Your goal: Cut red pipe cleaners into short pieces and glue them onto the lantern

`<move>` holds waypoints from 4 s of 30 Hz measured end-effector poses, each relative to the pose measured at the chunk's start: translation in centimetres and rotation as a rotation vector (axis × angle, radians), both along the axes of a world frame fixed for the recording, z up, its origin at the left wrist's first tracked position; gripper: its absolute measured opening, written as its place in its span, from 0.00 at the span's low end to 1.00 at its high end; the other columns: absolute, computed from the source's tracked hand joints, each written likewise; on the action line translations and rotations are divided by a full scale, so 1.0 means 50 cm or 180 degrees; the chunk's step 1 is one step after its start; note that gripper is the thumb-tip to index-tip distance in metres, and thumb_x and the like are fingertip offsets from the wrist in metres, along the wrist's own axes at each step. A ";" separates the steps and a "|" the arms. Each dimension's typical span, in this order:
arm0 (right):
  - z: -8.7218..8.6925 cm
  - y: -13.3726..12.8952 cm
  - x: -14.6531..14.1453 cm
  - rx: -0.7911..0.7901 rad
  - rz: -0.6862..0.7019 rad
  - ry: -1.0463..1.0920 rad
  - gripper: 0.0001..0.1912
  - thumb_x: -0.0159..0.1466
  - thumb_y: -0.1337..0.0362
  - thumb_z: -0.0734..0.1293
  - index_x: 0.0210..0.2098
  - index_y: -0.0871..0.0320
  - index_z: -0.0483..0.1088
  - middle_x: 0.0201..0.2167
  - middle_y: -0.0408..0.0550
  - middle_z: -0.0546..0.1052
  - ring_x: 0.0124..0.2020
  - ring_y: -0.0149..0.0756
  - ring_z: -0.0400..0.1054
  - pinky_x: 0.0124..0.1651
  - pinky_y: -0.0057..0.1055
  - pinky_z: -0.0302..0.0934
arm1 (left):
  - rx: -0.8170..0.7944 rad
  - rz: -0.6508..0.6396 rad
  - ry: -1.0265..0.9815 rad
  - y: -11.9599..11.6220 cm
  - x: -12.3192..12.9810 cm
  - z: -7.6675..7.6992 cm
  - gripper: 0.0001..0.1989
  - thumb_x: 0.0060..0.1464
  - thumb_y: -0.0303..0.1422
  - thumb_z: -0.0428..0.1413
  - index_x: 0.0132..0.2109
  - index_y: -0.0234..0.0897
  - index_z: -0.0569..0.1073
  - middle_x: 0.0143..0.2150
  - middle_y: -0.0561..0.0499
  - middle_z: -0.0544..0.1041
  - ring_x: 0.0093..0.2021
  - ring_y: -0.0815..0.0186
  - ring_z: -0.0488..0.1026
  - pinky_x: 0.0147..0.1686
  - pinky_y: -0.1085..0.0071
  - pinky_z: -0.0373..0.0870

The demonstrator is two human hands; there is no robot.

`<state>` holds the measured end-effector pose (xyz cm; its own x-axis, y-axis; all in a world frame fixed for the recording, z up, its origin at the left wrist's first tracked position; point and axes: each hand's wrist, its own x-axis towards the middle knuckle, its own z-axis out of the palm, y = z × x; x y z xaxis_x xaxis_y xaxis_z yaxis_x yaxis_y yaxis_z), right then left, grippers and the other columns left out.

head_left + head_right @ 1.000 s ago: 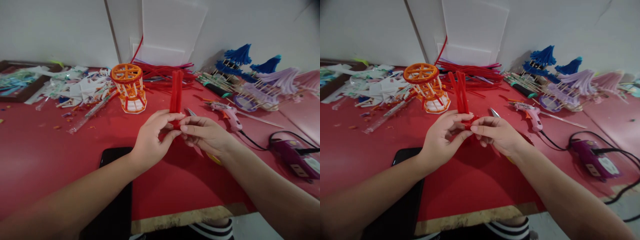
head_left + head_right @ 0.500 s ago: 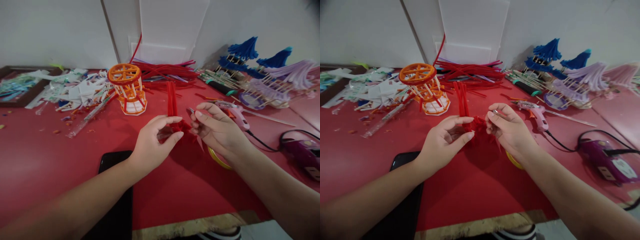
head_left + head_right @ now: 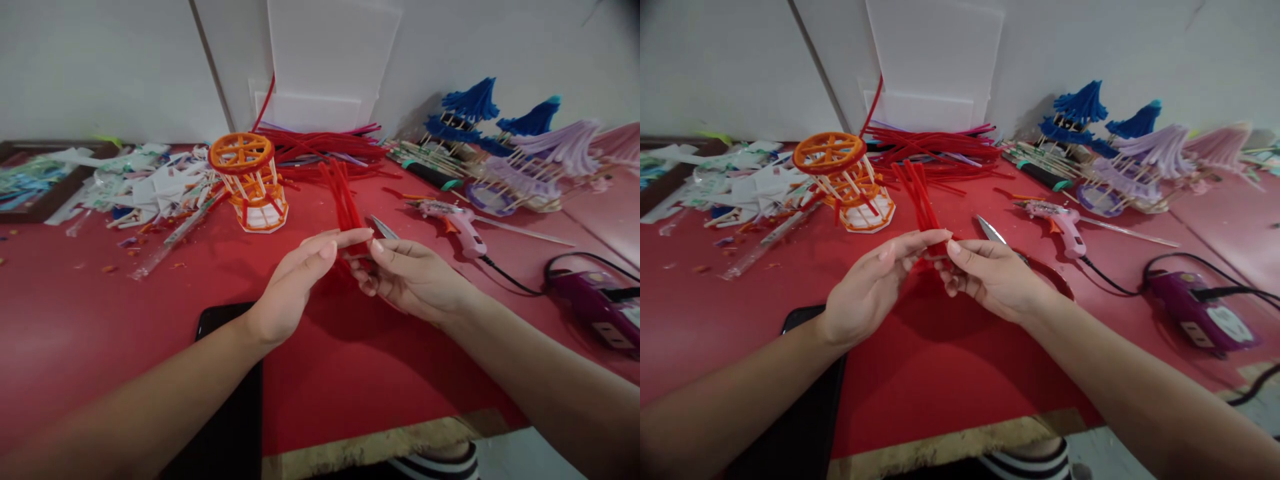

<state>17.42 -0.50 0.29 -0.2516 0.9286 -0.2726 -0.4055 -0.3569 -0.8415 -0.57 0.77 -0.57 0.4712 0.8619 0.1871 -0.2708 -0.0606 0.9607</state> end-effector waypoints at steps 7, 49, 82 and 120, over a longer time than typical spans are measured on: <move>-0.005 0.003 0.003 -0.0205 0.0317 0.0271 0.13 0.48 0.58 0.80 0.27 0.58 0.78 0.25 0.42 0.77 0.25 0.24 0.69 0.28 0.23 0.65 | -0.0130 -0.0238 -0.0048 -0.003 0.000 0.010 0.19 0.60 0.49 0.52 0.49 0.51 0.80 0.57 0.53 0.78 0.62 0.53 0.68 0.60 0.55 0.66; 0.000 -0.018 -0.002 0.1727 -0.0687 -0.2197 0.23 0.61 0.61 0.70 0.55 0.52 0.66 0.31 0.41 0.78 0.28 0.30 0.72 0.33 0.30 0.69 | -0.1415 0.0429 -0.0419 0.016 0.018 -0.004 0.13 0.41 0.39 0.70 0.28 0.36 0.78 0.30 0.55 0.79 0.30 0.74 0.74 0.34 0.78 0.73; -0.013 -0.034 0.008 0.3947 -0.0839 -0.3501 0.28 0.63 0.72 0.69 0.59 0.45 0.64 0.43 0.41 0.82 0.40 0.31 0.78 0.50 0.30 0.73 | -0.1964 -0.0050 -0.0500 0.011 0.019 0.007 0.15 0.40 0.35 0.72 0.31 0.31 0.78 0.30 0.54 0.77 0.32 0.74 0.74 0.39 0.76 0.75; -0.007 -0.014 -0.002 0.0717 0.0776 -0.0617 0.14 0.61 0.53 0.70 0.31 0.58 0.73 0.22 0.43 0.77 0.21 0.28 0.70 0.21 0.23 0.59 | -0.1371 -0.0491 -0.0543 0.006 0.021 0.004 0.14 0.47 0.40 0.67 0.29 0.37 0.73 0.22 0.56 0.75 0.23 0.68 0.74 0.27 0.69 0.73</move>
<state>17.30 -1.18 -0.05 -0.4363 0.8900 -0.1326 -0.1574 -0.2206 -0.9626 0.45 1.09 -0.35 0.5932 0.8005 -0.0854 -0.4012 0.3859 0.8307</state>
